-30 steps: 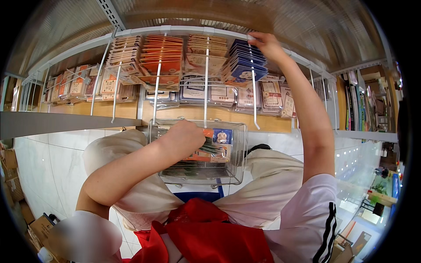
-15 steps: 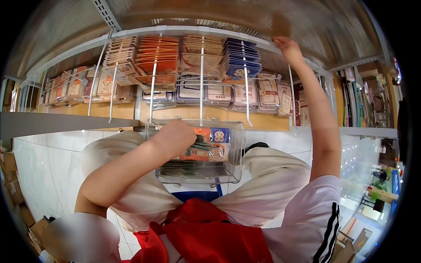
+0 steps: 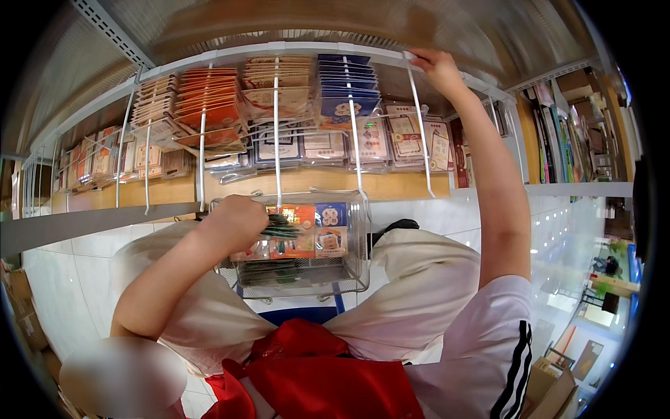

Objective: The person sorts through packaged stationery items from a wire basket by hand and places them into the shelf display slots.

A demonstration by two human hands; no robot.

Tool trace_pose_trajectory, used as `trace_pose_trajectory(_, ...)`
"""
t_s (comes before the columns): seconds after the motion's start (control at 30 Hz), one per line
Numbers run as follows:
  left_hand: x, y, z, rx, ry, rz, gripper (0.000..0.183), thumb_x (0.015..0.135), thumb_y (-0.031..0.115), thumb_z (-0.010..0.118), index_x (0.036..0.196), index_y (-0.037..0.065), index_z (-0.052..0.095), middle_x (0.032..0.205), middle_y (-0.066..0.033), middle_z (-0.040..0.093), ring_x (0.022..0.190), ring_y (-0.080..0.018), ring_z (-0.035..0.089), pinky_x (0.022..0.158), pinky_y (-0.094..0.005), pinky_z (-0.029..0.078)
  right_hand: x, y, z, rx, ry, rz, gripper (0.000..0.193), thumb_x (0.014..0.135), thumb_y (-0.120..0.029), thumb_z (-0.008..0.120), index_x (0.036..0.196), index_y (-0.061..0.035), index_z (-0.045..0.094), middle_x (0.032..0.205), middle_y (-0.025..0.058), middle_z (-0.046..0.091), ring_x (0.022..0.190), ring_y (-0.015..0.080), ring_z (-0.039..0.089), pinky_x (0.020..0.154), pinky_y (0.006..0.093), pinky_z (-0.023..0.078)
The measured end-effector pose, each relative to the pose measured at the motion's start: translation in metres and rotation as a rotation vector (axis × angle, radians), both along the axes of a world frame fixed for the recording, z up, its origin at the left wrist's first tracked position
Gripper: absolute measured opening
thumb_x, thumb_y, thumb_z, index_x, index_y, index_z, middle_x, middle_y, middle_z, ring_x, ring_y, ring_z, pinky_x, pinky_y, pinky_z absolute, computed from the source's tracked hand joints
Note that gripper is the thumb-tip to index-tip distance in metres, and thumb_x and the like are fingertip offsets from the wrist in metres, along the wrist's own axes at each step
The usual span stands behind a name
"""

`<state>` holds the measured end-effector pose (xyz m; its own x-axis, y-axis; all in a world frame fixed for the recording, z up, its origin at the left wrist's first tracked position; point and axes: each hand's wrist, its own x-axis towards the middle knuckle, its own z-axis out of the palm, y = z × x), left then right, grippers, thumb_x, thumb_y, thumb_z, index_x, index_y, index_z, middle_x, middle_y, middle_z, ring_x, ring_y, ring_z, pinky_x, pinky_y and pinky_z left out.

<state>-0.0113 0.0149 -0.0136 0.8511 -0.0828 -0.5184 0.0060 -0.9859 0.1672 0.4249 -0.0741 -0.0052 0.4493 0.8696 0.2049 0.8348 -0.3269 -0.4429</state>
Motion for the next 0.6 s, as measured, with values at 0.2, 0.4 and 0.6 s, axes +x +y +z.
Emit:
trace_pose_trajectory(0.2, 0.002, 0.002, -0.001, 0.003, -0.055, 0.023, 0.018, 0.069, 0.023, 0.067, 0.071, 0.005, 0.065, 0.077, -0.0094, 0.062, 0.076, -0.0271, 0.062, 0.070, -0.0375, 0.049, 0.003, 0.010, -0.007, -0.041, -0.039, 0.095, 0.027, 0.080, -0.015, 0.061, 0.102, -0.0009, 0.062, 0.099, 0.0174, 0.063, 0.092, 0.0288, 0.060, 0.081, 0.0318, 0.044)
trace_pose_trajectory(0.4, -0.006, 0.002, -0.003, -0.042, -0.080, 0.009, 0.018, 0.067, 0.023, 0.067, 0.071, 0.005, 0.065, 0.074, -0.0102, 0.061, 0.074, -0.0276, 0.062, 0.067, -0.0389, 0.049, -0.001, 0.011, -0.008, -0.047, -0.085, 0.076, 0.027, 0.080, -0.017, 0.061, 0.102, -0.0011, 0.062, 0.097, 0.0177, 0.063, 0.092, 0.0311, 0.060, 0.080, 0.0332, 0.045)
trace_pose_trajectory(0.6, 0.006, -0.011, 0.025, -0.433, 0.034, -0.030, 0.027, 0.070, 0.028, 0.068, 0.069, 0.002, 0.062, 0.070, -0.0131, 0.059, 0.070, -0.0289, 0.061, 0.064, -0.0387, 0.048, -0.010, 0.013, -0.014, -0.039, -0.098, 0.025, 0.029, 0.082, -0.019, 0.058, 0.107, -0.0043, 0.061, 0.105, 0.0182, 0.060, 0.102, 0.0352, 0.054, 0.089, 0.0380, 0.041)
